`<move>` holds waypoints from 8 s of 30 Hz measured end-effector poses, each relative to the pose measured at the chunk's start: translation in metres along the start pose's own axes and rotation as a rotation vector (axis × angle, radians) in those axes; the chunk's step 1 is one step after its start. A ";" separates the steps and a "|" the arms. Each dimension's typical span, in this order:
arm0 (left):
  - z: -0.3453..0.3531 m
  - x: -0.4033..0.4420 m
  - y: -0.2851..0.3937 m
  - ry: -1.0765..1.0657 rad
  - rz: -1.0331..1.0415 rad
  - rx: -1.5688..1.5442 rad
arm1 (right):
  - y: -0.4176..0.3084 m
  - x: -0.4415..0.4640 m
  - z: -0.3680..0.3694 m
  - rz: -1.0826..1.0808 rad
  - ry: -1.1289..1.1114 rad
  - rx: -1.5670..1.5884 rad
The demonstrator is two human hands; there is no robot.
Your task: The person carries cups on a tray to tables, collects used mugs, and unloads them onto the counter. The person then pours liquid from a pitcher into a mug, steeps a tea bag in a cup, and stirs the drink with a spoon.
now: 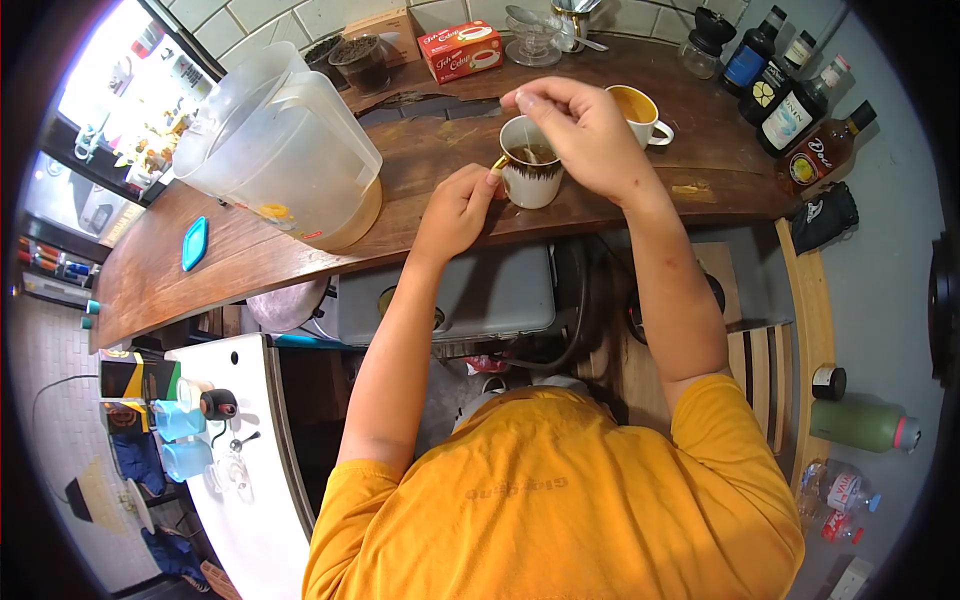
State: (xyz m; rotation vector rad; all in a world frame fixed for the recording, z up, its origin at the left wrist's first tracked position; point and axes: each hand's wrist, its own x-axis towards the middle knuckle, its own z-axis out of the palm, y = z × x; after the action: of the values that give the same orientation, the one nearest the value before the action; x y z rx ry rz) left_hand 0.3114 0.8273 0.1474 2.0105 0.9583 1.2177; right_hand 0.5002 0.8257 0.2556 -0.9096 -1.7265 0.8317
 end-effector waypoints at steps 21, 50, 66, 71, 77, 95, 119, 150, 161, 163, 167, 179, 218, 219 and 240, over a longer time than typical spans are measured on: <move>0.000 0.000 0.001 0.003 -0.013 -0.003 | -0.090 0.030 -0.037 -0.177 0.148 -0.112; 0.001 0.000 -0.001 0.017 -0.011 -0.006 | -0.050 0.019 -0.026 -0.249 0.153 -0.150; 0.001 0.000 -0.002 0.016 -0.007 0.019 | -0.058 0.010 -0.030 -0.105 0.230 -0.025; 0.001 0.000 -0.001 0.010 -0.003 0.035 | -0.065 -0.005 -0.032 0.000 0.258 0.014; 0.001 0.000 0.002 0.015 -0.008 0.012 | -0.050 0.007 -0.033 -0.118 0.220 -0.067; 0.000 -0.001 0.003 0.006 -0.025 0.010 | -0.062 0.014 -0.021 -0.053 0.289 -0.091; 0.001 -0.001 0.001 0.031 -0.024 -0.017 | 0.029 0.005 -0.130 0.286 0.412 -0.295; -0.016 -0.051 0.072 0.118 -0.383 -0.293 | 0.058 -0.062 0.020 -0.126 -0.105 -0.113; -0.047 -0.278 0.145 0.610 -0.489 -0.266 | -0.006 -0.137 0.173 -0.431 -0.511 0.011; -0.052 -0.328 0.152 0.738 -0.537 -0.303 | -0.021 -0.158 0.214 -0.456 -0.613 0.048; -0.074 -0.432 0.173 0.936 -0.572 -0.305 | -0.055 -0.211 0.307 -0.486 -0.798 0.120; -0.156 -0.685 0.240 1.339 -0.770 -0.062 | -0.157 -0.369 0.564 -0.349 -1.292 0.371; -0.347 -0.840 0.168 1.858 -0.857 -0.022 | -0.220 -0.385 0.891 -0.658 -1.695 0.188; -0.348 -0.842 0.167 1.843 -0.858 -0.033 | -0.220 -0.385 0.892 -0.656 -1.692 0.176; -0.353 -0.862 0.148 1.685 -0.914 -0.024 | -0.097 -0.270 0.735 -0.275 -0.446 -0.458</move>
State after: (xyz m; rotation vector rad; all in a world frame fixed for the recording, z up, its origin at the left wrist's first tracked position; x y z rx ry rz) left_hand -0.2440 0.0812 -0.0072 -0.1140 2.1046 2.0573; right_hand -0.1517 0.4558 0.0077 -0.7849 -2.4341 0.4811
